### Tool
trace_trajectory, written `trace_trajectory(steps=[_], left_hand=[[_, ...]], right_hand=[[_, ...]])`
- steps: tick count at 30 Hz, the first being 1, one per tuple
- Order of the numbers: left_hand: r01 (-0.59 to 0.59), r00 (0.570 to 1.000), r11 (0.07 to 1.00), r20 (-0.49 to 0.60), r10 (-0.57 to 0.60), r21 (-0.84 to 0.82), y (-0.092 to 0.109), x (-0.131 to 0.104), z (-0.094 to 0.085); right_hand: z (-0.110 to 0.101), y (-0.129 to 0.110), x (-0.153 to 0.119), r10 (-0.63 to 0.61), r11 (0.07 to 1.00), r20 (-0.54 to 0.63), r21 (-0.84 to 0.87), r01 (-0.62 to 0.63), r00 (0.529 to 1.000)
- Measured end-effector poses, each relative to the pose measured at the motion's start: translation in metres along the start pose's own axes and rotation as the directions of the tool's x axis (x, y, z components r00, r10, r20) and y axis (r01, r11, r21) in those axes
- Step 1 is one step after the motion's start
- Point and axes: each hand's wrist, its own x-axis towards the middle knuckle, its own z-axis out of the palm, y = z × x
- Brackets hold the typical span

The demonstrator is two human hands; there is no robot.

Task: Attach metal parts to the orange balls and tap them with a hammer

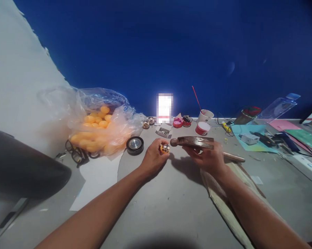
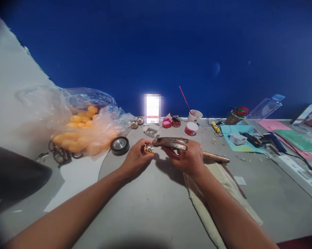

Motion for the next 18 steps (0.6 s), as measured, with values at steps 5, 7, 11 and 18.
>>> trace_trajectory(steps=[5,7,11,18], left_hand=[[-0.057,0.998,0.998,-0.029,0.057,0.022,0.0013,0.0003,-0.001],[-0.037,0.999,0.999,-0.018,0.037,0.007,0.002,-0.0005,-0.0006],[0.013,0.999,0.997,0.034,-0.011,-0.072,0.0025,-0.0023,0.0005],[0.011,0.999,0.983,0.037,-0.005,-0.185,0.0053,-0.0014,-0.0008]], right_hand=[[0.0012,-0.0037,0.0003,-0.033,0.999,0.082,0.036,0.03,0.996],[0.001,-0.0048,0.0002,-0.005,1.0,0.082,0.019,0.003,0.997],[0.0015,-0.004,-0.0012,-0.002,1.0,0.077,0.014,0.001,0.997],[0.0011,-0.0003,-0.0018,0.014,1.0,0.026,-0.02,-0.013,1.0]])
